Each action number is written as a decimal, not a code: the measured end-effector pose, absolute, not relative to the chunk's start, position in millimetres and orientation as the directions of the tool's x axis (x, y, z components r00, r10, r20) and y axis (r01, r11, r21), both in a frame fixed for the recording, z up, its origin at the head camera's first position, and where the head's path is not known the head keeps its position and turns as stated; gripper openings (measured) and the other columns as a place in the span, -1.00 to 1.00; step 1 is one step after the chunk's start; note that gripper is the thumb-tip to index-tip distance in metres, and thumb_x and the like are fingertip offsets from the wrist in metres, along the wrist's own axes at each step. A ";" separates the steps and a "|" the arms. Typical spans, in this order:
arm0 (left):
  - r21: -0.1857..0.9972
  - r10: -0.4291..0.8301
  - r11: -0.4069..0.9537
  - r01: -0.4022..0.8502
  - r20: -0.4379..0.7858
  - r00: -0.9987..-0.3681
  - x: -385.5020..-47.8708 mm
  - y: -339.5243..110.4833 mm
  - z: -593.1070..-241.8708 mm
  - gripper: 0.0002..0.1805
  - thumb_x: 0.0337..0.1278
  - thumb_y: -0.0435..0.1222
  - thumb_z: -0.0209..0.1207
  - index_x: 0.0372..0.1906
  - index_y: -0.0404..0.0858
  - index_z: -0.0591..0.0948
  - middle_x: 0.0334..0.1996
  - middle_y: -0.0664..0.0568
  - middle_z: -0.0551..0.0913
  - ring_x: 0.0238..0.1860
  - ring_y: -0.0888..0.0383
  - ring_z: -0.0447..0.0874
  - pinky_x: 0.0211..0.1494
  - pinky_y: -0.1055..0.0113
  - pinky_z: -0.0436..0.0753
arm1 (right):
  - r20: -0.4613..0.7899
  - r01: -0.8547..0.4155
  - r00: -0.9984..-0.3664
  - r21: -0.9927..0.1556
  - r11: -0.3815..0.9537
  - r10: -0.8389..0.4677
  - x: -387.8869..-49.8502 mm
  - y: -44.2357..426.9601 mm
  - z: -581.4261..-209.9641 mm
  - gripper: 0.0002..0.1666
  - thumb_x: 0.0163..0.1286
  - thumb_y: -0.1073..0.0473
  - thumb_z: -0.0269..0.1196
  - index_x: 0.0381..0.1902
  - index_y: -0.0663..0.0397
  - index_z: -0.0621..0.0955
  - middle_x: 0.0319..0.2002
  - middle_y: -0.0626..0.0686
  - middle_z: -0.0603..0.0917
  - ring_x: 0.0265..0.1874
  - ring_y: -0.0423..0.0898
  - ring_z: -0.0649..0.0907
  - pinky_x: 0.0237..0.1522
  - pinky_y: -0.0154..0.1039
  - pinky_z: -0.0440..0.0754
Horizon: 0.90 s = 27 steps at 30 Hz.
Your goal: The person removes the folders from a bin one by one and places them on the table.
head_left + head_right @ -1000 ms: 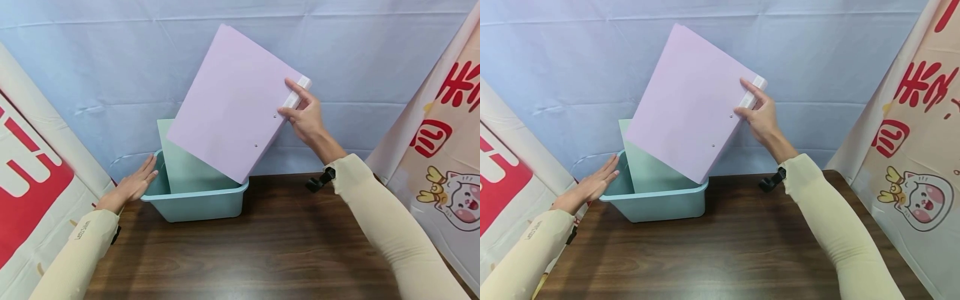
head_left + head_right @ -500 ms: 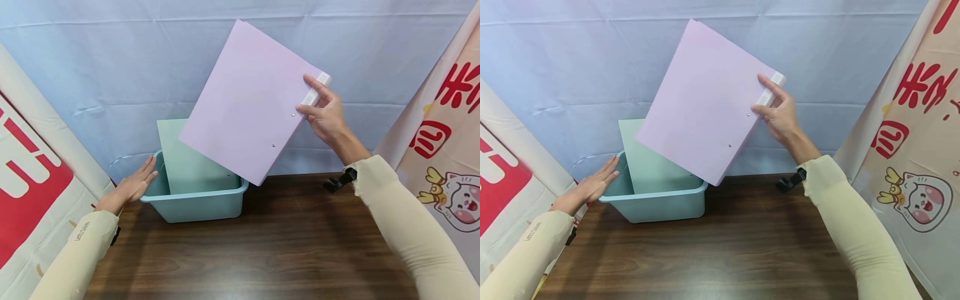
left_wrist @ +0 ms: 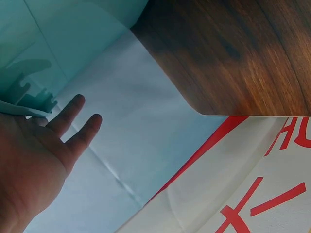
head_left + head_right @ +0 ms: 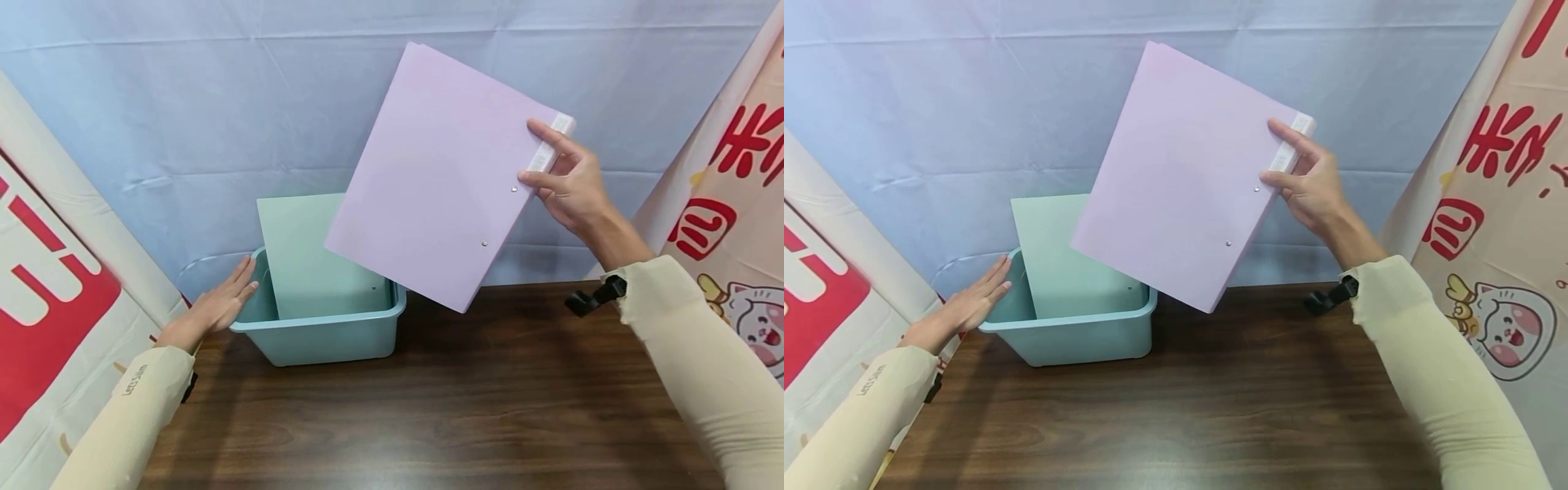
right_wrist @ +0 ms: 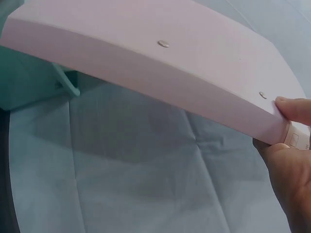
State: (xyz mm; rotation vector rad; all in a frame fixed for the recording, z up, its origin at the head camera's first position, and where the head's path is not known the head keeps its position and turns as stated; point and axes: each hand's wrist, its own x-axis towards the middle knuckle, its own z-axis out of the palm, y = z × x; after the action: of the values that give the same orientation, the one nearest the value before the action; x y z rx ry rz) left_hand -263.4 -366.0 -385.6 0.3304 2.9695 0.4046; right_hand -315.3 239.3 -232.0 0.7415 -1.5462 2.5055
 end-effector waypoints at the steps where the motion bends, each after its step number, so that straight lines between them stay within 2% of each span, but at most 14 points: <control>1: 0.278 0.232 0.940 0.198 -0.094 -0.968 -263.4 -365.9 -385.8 -0.22 0.75 0.13 -0.46 0.74 -0.16 -0.32 0.74 -0.17 -0.41 0.65 -0.45 -0.12 0.40 -0.59 0.15 | 0.452 -0.334 -0.877 -0.817 -0.471 -0.164 -314.8 242.4 -231.7 -0.03 0.21 0.87 0.16 0.52 0.17 0.50 0.50 0.16 0.30 0.37 0.06 0.39 -0.04 -0.20 0.79; 14: 0.284 0.235 0.938 0.200 -0.094 -0.967 -263.9 -365.1 -386.9 -0.23 0.76 0.12 -0.45 0.74 -0.16 -0.33 0.73 -0.17 -0.41 0.64 -0.46 -0.11 0.39 -0.57 0.17 | 0.383 -0.280 -0.887 -0.891 -0.358 -0.258 -310.2 293.1 -234.9 -0.04 0.32 0.78 0.15 0.60 0.06 0.42 0.62 0.06 0.16 0.43 -0.02 0.39 0.06 -0.24 0.75; 22: 0.281 0.237 0.938 0.203 -0.089 -0.968 -265.5 -366.4 -385.4 -0.23 0.75 0.11 -0.46 0.74 -0.17 -0.33 0.73 -0.18 -0.41 0.65 -0.46 -0.11 0.39 -0.56 0.18 | 0.336 -0.277 -0.899 -0.933 -0.229 -0.281 -309.5 317.2 -241.1 -0.08 0.39 0.70 0.17 0.62 0.01 0.39 0.61 0.02 0.15 0.36 -0.08 0.43 0.04 -0.31 0.74; 27: 0.285 0.239 0.936 0.205 -0.089 -0.967 -264.9 -365.3 -385.9 -0.22 0.75 0.13 -0.47 0.74 -0.18 -0.32 0.73 -0.18 -0.41 0.65 -0.44 -0.14 0.41 -0.55 0.17 | 0.314 -0.278 -0.898 -0.948 -0.155 -0.309 -308.8 330.4 -245.8 -0.07 0.39 0.70 0.17 0.63 0.01 0.38 0.57 0.03 0.23 0.31 -0.12 0.51 0.03 -0.34 0.73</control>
State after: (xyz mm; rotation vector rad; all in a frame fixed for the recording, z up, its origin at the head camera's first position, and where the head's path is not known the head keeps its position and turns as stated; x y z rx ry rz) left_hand -264.9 -365.3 -385.9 0.3414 2.9704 0.4180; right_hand -308.8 330.4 -245.8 0.7136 -2.0561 2.2949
